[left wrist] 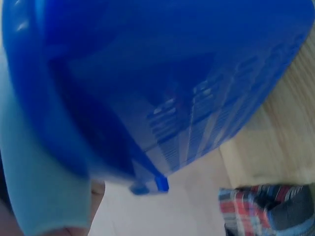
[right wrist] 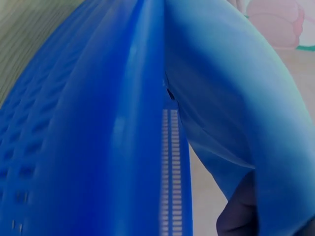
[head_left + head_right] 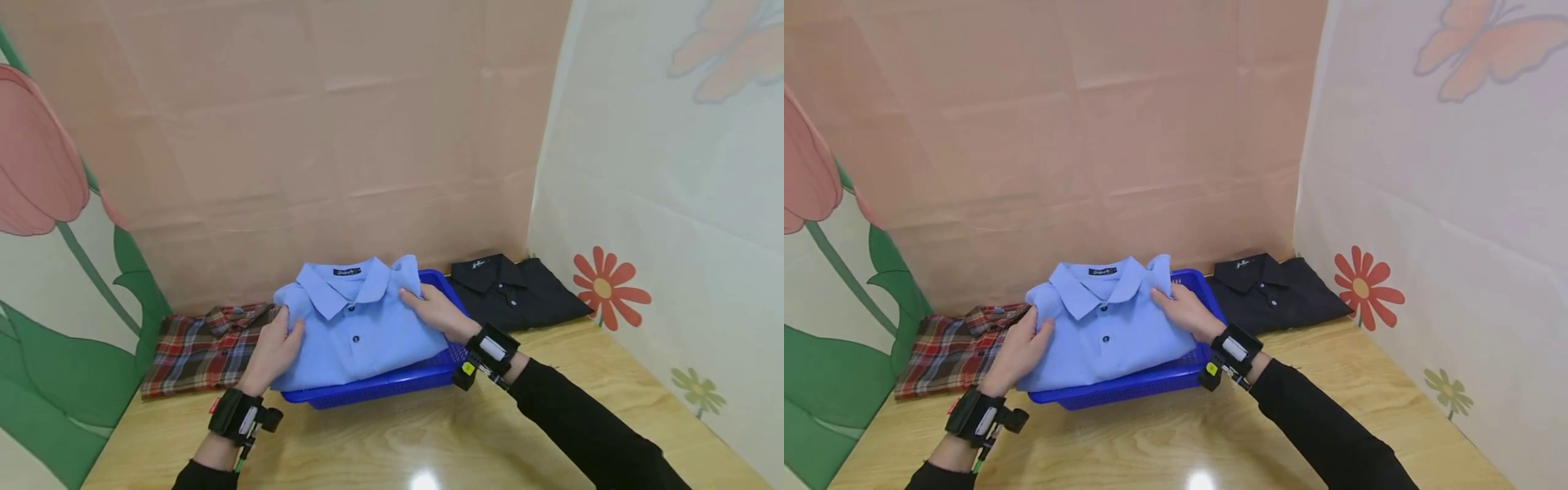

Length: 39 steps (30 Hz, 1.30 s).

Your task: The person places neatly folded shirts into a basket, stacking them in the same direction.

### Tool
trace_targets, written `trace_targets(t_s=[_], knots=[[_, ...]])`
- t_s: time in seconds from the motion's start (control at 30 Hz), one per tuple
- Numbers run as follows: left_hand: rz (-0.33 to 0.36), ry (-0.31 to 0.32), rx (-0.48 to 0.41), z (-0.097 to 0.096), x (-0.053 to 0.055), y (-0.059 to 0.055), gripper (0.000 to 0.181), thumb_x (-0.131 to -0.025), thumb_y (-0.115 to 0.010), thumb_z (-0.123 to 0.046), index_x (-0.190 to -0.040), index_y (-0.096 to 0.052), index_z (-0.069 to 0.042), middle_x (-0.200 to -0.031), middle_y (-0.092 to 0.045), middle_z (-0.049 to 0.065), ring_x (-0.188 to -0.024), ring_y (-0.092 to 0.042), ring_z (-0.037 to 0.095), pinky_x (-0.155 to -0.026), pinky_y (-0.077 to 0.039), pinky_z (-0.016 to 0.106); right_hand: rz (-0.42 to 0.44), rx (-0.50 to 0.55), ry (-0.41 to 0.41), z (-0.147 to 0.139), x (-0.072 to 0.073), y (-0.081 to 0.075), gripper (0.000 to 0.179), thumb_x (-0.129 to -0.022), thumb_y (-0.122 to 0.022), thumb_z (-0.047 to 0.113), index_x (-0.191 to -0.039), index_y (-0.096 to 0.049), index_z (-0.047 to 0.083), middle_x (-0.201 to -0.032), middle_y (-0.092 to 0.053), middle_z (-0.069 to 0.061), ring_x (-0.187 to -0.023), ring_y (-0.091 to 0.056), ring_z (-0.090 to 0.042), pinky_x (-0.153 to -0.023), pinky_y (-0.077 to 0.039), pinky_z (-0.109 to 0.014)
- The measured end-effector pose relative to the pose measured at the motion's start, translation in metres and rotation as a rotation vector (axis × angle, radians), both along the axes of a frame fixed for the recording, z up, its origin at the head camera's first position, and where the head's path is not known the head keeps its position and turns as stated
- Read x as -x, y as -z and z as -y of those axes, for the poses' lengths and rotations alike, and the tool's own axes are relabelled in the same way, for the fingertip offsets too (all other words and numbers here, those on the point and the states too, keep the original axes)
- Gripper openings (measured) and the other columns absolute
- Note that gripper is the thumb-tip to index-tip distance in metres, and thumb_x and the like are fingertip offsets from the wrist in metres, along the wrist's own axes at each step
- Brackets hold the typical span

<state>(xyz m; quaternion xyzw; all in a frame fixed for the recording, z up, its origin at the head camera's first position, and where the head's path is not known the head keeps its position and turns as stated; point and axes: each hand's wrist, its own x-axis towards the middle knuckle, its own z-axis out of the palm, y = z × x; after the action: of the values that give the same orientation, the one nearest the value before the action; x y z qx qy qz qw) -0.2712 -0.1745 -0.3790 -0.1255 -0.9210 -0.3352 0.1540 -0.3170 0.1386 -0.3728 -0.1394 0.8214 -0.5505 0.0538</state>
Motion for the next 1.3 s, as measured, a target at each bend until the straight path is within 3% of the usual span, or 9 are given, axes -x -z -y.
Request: trace_targets(t_s=[0.2,0.37,0.47,0.73,0.87,1.03,1.17,1.3], knots=[[0.002,0.067,-0.029,-0.01,0.005,0.005,0.035,-0.099,-0.045,-0.022,-0.12,-0.047,0.006,-0.103,-0.06,0.03,-0.088,-0.059,0.032,-0.071,-0.051,0.052,0.029,-0.084,-0.001,-0.019,0.003,0.004,0.042,-0.098,-0.045,0.045,-0.122,-0.055,0.013,-0.112,-0.061,-0.011,-0.096,-0.06,-0.023,-0.082,-0.051,-0.049],[-0.015,0.1,-0.01,-0.019,0.011,0.01,0.027,-0.099,-0.047,-0.021,-0.11,-0.05,0.003,-0.085,-0.059,0.023,-0.08,-0.058,0.028,-0.066,-0.05,0.048,0.048,-0.146,-0.02,-0.03,0.003,0.002,0.048,-0.099,-0.044,0.042,-0.135,-0.047,0.011,-0.124,-0.056,-0.015,-0.109,-0.054,-0.027,-0.092,-0.045,-0.056],[-0.006,0.097,0.008,-0.022,0.012,0.014,0.021,-0.098,-0.049,-0.02,-0.102,-0.049,0.001,-0.069,-0.049,0.012,-0.069,-0.055,0.024,-0.059,-0.047,0.042,0.061,-0.192,-0.025,-0.034,0.003,-0.001,0.05,-0.099,-0.046,0.038,-0.139,-0.043,0.007,-0.131,-0.052,-0.017,-0.116,-0.049,-0.03,-0.098,-0.041,-0.057],[0.052,0.145,0.081,-0.029,0.014,0.022,0.017,-0.099,-0.046,-0.016,-0.095,-0.045,0.0,-0.063,-0.03,-0.002,-0.054,-0.045,0.018,-0.047,-0.037,0.032,0.119,-0.289,-0.024,-0.042,0.007,-0.001,0.049,-0.098,-0.047,0.024,-0.14,-0.039,0.0,-0.14,-0.043,-0.022,-0.123,-0.042,-0.035,-0.099,-0.039,-0.057],[0.059,0.155,0.157,-0.032,0.015,0.024,0.013,-0.097,-0.047,-0.013,-0.09,-0.046,-0.002,-0.061,-0.033,-0.002,-0.054,-0.044,0.017,-0.046,-0.036,0.031,0.146,-0.335,-0.016,-0.046,0.008,0.0,0.042,-0.097,-0.047,0.021,-0.135,-0.045,0.003,-0.133,-0.047,-0.019,-0.115,-0.048,-0.033,-0.085,-0.05,-0.054],[-0.025,0.2,0.266,-0.033,0.016,0.024,0.016,-0.092,-0.054,-0.008,-0.08,-0.044,-0.005,-0.058,-0.032,-0.003,-0.049,-0.04,0.015,-0.045,-0.033,0.03,0.117,-0.416,-0.025,-0.047,0.012,0.001,0.017,-0.095,-0.048,0.017,-0.104,-0.055,0.004,-0.1,-0.049,-0.012,-0.093,-0.052,-0.027,-0.062,-0.053,-0.038],[-0.104,0.196,0.362,-0.032,0.015,0.027,0.023,-0.09,-0.061,-0.01,-0.076,-0.043,-0.008,-0.056,-0.034,-0.005,-0.048,-0.039,0.014,-0.047,-0.035,0.032,0.088,-0.472,-0.067,-0.046,0.013,0.001,0.01,-0.096,-0.048,0.012,-0.097,-0.054,0.005,-0.091,-0.048,-0.01,-0.087,-0.051,-0.026,-0.059,-0.052,-0.036],[-0.093,0.186,0.412,-0.033,0.013,0.029,0.021,-0.09,-0.062,-0.015,-0.079,-0.046,-0.008,-0.056,-0.037,-0.005,-0.05,-0.041,0.014,-0.049,-0.038,0.033,0.093,-0.521,-0.084,-0.045,0.012,0.001,0.008,-0.096,-0.049,0.009,-0.095,-0.054,0.003,-0.087,-0.049,-0.01,-0.084,-0.052,-0.025,-0.061,-0.052,-0.036]])
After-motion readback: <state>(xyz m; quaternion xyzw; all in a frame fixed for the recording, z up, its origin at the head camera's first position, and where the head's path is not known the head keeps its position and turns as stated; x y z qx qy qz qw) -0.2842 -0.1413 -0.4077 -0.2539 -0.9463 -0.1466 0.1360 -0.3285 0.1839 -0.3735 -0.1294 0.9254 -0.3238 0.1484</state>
